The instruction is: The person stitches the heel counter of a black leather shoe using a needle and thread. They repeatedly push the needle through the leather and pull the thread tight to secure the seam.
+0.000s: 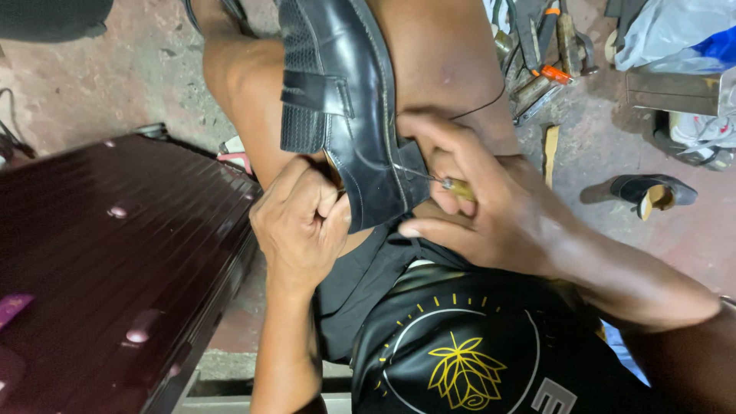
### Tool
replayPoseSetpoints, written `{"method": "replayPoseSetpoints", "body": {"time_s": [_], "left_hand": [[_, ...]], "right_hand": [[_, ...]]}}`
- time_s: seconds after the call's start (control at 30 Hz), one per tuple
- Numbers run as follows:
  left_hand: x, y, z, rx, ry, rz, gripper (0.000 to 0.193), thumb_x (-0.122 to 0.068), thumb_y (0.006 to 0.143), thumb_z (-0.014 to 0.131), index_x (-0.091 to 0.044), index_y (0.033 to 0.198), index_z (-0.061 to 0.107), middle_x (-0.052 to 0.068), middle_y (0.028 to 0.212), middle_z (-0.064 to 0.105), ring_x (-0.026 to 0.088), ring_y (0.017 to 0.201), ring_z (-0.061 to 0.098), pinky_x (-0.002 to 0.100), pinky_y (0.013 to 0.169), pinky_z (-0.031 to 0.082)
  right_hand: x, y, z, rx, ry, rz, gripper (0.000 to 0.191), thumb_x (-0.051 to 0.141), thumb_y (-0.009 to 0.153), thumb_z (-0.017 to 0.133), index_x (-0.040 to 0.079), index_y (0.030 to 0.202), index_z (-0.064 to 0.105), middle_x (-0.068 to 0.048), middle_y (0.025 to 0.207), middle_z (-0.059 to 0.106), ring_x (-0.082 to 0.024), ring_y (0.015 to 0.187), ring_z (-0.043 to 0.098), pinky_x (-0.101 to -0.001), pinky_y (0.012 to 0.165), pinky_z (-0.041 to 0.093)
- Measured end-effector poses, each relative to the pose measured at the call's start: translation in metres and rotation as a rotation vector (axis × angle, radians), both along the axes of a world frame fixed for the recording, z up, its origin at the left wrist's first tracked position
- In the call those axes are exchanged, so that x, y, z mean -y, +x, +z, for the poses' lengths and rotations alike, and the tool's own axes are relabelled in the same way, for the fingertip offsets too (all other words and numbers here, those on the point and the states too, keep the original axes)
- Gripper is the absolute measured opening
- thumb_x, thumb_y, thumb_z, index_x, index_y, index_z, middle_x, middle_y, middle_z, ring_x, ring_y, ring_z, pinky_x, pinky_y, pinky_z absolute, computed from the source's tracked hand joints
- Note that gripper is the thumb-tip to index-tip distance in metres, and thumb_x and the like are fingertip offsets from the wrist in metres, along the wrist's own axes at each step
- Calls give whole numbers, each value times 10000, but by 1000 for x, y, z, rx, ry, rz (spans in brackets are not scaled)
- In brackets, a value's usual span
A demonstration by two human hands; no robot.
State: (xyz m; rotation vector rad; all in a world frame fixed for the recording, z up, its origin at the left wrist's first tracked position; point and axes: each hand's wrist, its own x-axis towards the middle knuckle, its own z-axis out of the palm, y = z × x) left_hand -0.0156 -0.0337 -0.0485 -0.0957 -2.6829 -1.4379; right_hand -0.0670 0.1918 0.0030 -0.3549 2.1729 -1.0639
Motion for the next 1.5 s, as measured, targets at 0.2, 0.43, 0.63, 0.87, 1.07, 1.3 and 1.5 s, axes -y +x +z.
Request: {"method": "replayPoseSetpoints", "body": {"time_s": [0.2,0.43,0.63,0.87,1.07,1.3,1.5], "left_hand": [[-3,-2,-9,-80,-90,32,259,1,812,771,-45,778,519,86,801,512,274,657,547,373,619,457],[-10,0,-9,-54,38,76,258,34,861,763,-8,761,529,100,1006,659,218,660,568,325,599,446],[-11,1,-9,-149,81,82,325,73,912,714,-1,724,459,135,1073,668,242,749,604,297,610,460],[-15,2,-7,-57,169,74,272,121,877,659,-24,773,454,88,949,653,192,661,595,269,610,468],[-8,-8,10,140,162,-46,204,80,835,661,-27,991,584,80,807,498,212,650,548,323,626,448],[-6,-17,16,200,-37,-170,188,-7,850,717,-34,1012,625,119,870,567,298,723,600,415,660,480],[-7,-20,11,12,-96,-176,206,-121,845,806,-57,978,663,125,916,622,348,812,635,450,717,507]], "right_hand": [[-26,-20,32,9,755,437,1043,510,837,691,207,1643,101,49,1104,760,-132,677,700,-288,579,591],[-26,-22,-9,-445,108,177,843,198,806,802,149,1540,391,-179,1475,538,-160,626,650,-299,538,571],[-21,-25,-11,-434,115,192,647,244,841,820,121,1419,557,-101,1127,685,-177,651,695,-331,592,579],[-39,-28,-12,-408,-19,212,121,180,933,746,70,910,698,-33,791,718,-155,637,676,-317,554,516],[-61,-45,-2,79,-338,76,128,174,962,673,47,956,655,4,767,642,-85,649,566,-231,581,447],[-38,-35,-12,-1,-807,-87,181,161,1086,493,68,932,516,-199,1174,569,-195,935,585,-405,1032,474],[-19,-21,-34,260,-1171,-289,139,153,1109,491,43,1027,515,-87,861,564,-173,645,572,-380,830,553]]}}
